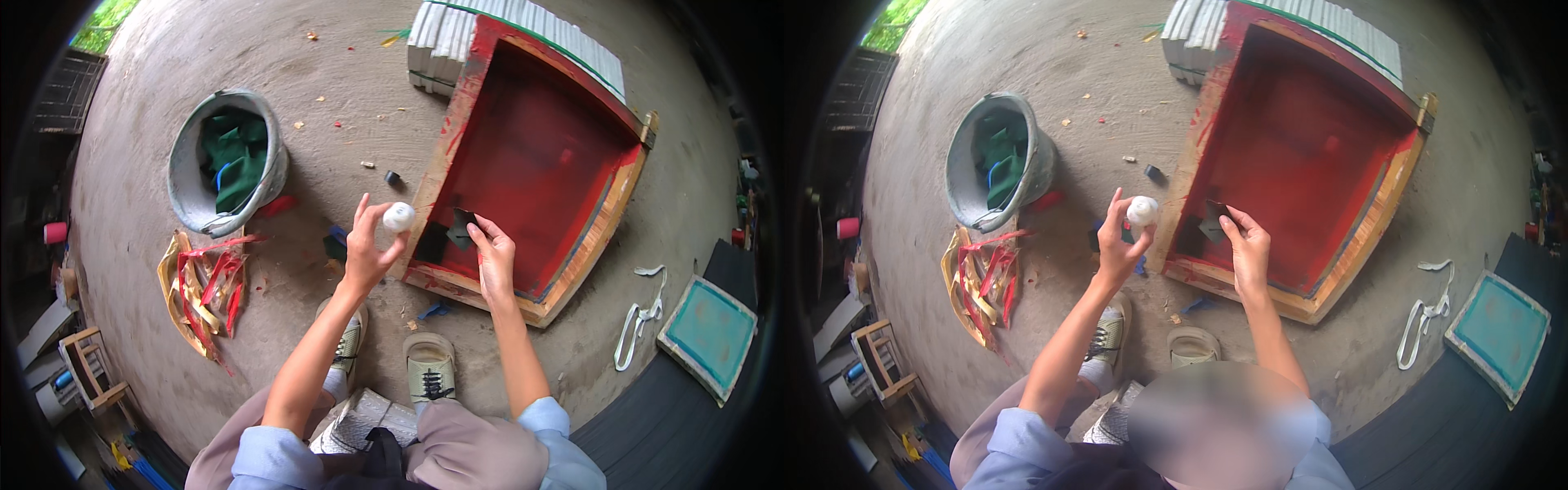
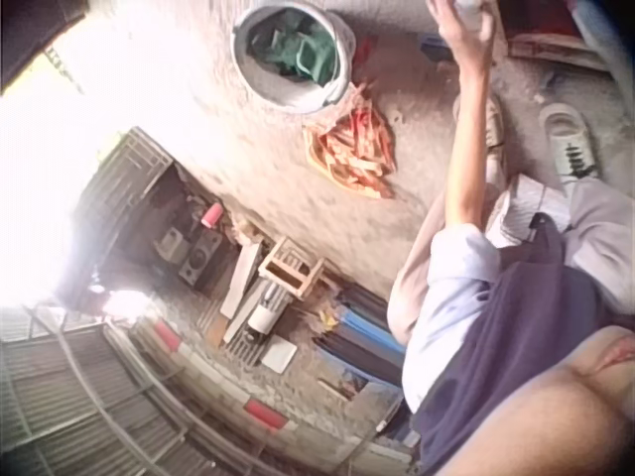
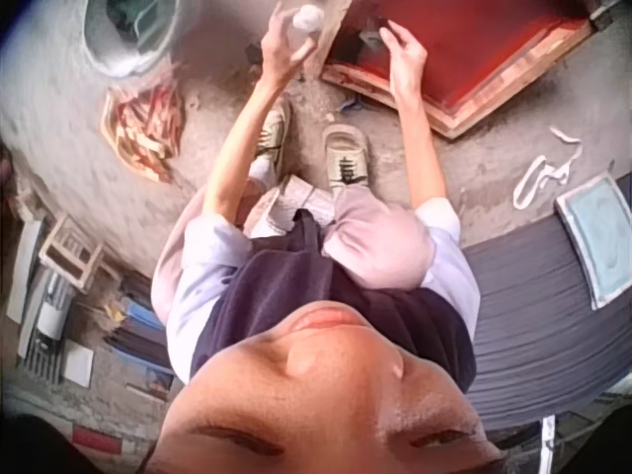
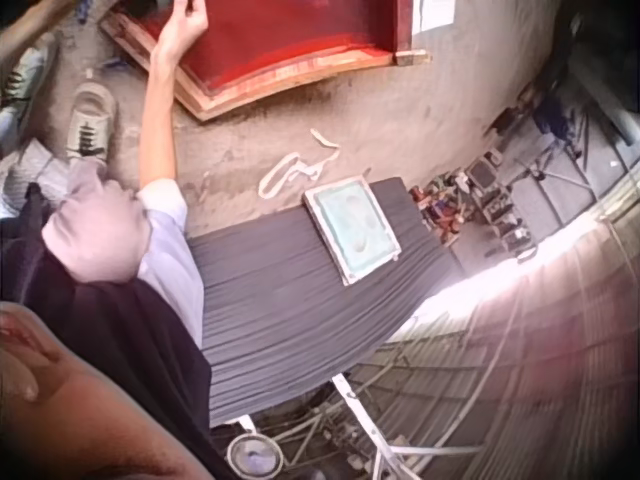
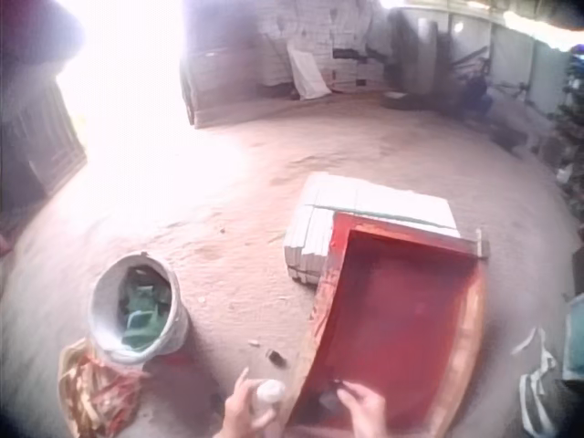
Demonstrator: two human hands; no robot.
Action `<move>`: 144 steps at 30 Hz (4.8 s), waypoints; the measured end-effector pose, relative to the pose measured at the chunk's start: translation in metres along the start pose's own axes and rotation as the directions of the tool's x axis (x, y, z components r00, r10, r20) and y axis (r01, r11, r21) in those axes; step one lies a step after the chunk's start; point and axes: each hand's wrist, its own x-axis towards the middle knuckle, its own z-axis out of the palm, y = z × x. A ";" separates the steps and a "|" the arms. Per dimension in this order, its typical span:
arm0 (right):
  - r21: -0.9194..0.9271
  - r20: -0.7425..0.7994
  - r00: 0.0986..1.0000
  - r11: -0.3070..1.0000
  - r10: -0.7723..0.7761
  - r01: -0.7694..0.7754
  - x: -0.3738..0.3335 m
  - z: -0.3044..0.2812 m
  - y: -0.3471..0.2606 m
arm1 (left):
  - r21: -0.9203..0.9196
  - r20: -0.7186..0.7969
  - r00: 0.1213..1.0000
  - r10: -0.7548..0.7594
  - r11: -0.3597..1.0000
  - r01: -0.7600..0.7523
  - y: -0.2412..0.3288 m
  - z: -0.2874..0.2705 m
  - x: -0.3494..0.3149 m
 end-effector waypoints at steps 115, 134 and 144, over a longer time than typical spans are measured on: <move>-0.697 0.673 0.608 -0.086 -0.422 0.712 0.051 -0.057 0.004 | 0.463 0.162 0.972 0.170 0.857 -0.227 0.001 0.081 -0.020; -0.579 0.799 0.517 -0.162 -0.306 0.799 0.059 -0.071 -0.009 | 0.450 0.164 0.972 0.166 0.865 -0.223 -0.002 0.077 -0.022; -0.612 0.780 0.540 -0.203 -0.318 0.764 0.051 -0.066 0.010 | 0.462 0.150 0.973 0.173 0.858 -0.224 -0.002 0.079 -0.020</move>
